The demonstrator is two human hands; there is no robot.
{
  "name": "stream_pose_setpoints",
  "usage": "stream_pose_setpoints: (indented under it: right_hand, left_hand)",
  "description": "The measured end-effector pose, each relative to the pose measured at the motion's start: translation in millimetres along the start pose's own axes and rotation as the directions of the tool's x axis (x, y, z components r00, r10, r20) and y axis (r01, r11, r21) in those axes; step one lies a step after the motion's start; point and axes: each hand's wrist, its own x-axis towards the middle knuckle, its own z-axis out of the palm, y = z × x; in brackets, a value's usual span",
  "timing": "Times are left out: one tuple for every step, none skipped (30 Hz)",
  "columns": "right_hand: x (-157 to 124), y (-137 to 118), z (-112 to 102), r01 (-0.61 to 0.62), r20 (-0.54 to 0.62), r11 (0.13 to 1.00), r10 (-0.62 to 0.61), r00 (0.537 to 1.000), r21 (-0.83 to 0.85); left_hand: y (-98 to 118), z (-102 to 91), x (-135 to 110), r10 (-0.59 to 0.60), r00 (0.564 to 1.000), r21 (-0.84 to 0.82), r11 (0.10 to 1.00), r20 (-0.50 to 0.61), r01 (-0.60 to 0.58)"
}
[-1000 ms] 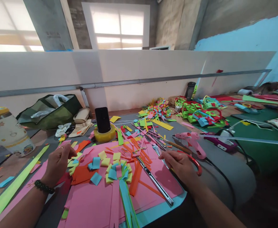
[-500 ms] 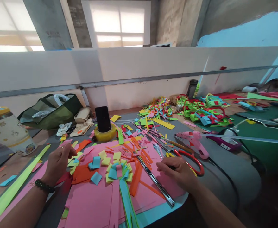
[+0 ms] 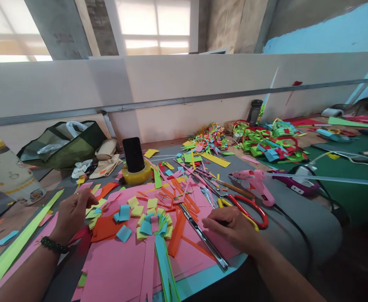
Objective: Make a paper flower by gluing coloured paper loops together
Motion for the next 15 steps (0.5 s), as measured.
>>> stream_pose_setpoints:
  right_hand:
    - [0.1,0.1,0.0,-0.002,0.007,1.0,0.002,1.0,-0.003]
    - [0.1,0.3,-0.1,-0.003,0.013,1.0,0.003,1.0,-0.005]
    - [0.1,0.7,-0.1,-0.004,0.015,1.0,0.004,1.0,-0.007]
    - [0.0,1.3,-0.2,-0.003,0.018,1.0,0.003,1.0,-0.008]
    - [-0.2,1.9,-0.2,0.002,0.022,1.0,-0.002,1.0,-0.01]
    - [-0.5,2.5,-0.3,0.009,0.024,1.0,-0.009,1.0,-0.014]
    - [-0.8,3.2,-0.3,0.014,0.025,1.0,-0.014,1.0,-0.02]
    - [-1.1,3.8,-0.3,0.017,0.025,1.0,-0.017,1.0,-0.025]
    - [-1.4,4.4,-0.4,0.018,0.026,0.999,-0.018,1.0,-0.028]
    - [-1.6,5.0,-0.3,0.017,0.022,0.999,-0.016,1.0,-0.028]
    - [-1.8,5.6,-0.3,0.016,0.015,1.0,-0.015,1.0,-0.026]
    - [-1.9,6.2,-0.2,0.019,0.01,1.0,-0.018,1.0,-0.023]
    - [-2.0,6.8,-0.1,0.025,0.007,0.999,-0.025,1.0,-0.02]
    - [-1.9,7.2,0.0,0.031,0.007,0.999,-0.031,1.0,-0.019]
    - [-1.9,7.5,0.1,0.035,0.008,0.999,-0.035,0.999,-0.019]
  left_hand:
    - [0.7,-0.3,-0.5,0.0,1.0,-0.006,1.0,0.003,0.0]
    - [1.1,-0.4,-0.9,0.003,1.0,-0.008,1.0,0.004,-0.003]
    - [1.3,-0.4,-1.2,0.008,1.0,-0.005,1.0,0.003,-0.008]
    - [1.1,-0.2,-1.2,0.015,1.0,0.002,1.0,0.001,-0.015]
    - [0.7,0.2,-1.2,0.023,1.0,0.011,1.0,-0.002,-0.023]
    - [0.0,0.8,-1.0,0.03,1.0,0.019,0.999,-0.004,-0.03]
    - [-0.8,1.5,-0.7,0.036,0.999,0.025,0.999,-0.004,-0.036]
    - [-1.7,2.2,-0.3,0.042,0.999,0.028,0.999,-0.005,-0.042]
    - [-2.5,3.0,0.0,0.047,0.999,0.027,0.999,-0.006,-0.047]
    - [-3.1,3.7,0.3,0.053,0.999,0.025,0.998,-0.01,-0.053]
    - [-3.4,4.3,0.6,0.061,0.998,0.022,0.998,-0.015,-0.061]
    - [-3.2,4.8,0.7,0.07,0.997,0.022,0.997,-0.019,-0.07]
    - [-2.7,5.1,0.6,0.077,0.997,0.021,0.997,-0.022,-0.077]
    - [-1.7,5.2,0.4,0.081,0.996,0.021,0.997,-0.023,-0.08]
    - [-0.5,5.1,0.0,0.084,0.996,0.026,0.996,-0.019,-0.084]
